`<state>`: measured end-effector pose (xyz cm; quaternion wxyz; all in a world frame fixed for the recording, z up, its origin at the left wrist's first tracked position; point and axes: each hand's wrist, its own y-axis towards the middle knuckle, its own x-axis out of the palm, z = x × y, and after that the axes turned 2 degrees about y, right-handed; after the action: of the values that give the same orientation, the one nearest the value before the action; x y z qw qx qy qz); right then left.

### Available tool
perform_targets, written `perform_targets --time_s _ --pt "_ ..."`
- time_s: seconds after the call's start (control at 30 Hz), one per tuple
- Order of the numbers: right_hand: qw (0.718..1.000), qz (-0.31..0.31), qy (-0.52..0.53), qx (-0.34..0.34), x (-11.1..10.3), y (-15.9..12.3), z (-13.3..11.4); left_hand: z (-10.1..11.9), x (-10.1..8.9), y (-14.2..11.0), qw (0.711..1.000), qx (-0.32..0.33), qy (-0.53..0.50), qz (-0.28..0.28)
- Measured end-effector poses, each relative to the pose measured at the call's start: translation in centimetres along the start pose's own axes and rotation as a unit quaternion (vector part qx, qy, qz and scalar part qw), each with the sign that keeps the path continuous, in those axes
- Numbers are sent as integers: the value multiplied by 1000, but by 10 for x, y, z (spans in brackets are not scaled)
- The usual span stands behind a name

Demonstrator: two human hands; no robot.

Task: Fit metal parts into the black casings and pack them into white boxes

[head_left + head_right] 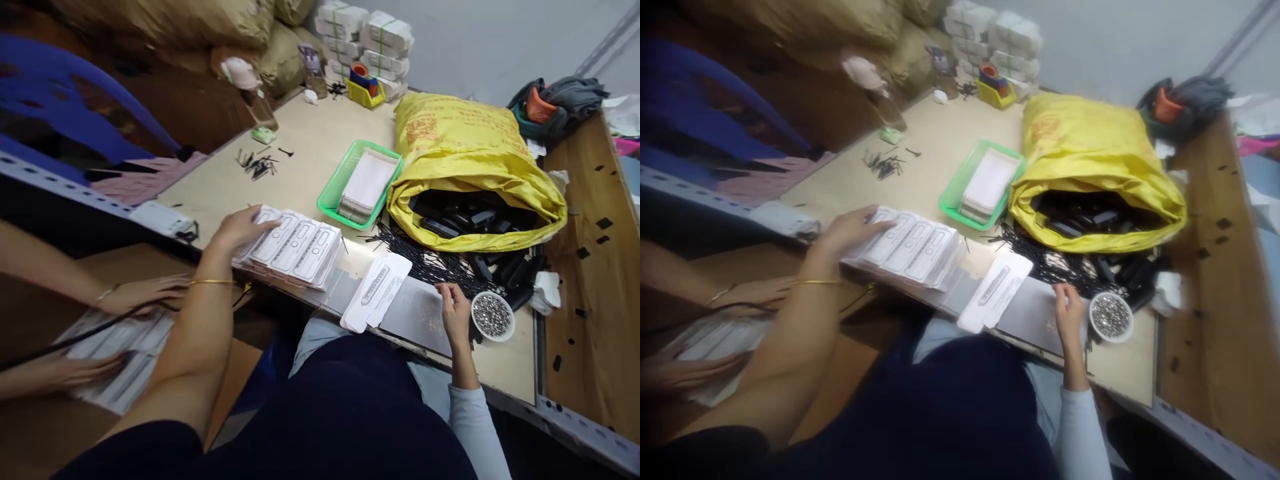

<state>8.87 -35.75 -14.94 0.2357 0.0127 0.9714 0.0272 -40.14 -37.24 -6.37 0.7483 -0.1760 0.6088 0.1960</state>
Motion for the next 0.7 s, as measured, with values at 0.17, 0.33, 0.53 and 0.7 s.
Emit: perform_targets --time_s 0.17,0.33,0.53,0.7 --pt "999 -38 -14 -16 12 4 -5 24 -12 -15 999 -43 -10 -23" --pt "983 -142 -96 -65 46 17 -17 124 7 -72 940 225 -242 -80" --pt "983 -84 -152 -60 20 30 -11 260 92 -67 882 386 -221 -158" --pt "966 106 -234 13 -49 21 38 356 136 -3 901 372 -170 -144"
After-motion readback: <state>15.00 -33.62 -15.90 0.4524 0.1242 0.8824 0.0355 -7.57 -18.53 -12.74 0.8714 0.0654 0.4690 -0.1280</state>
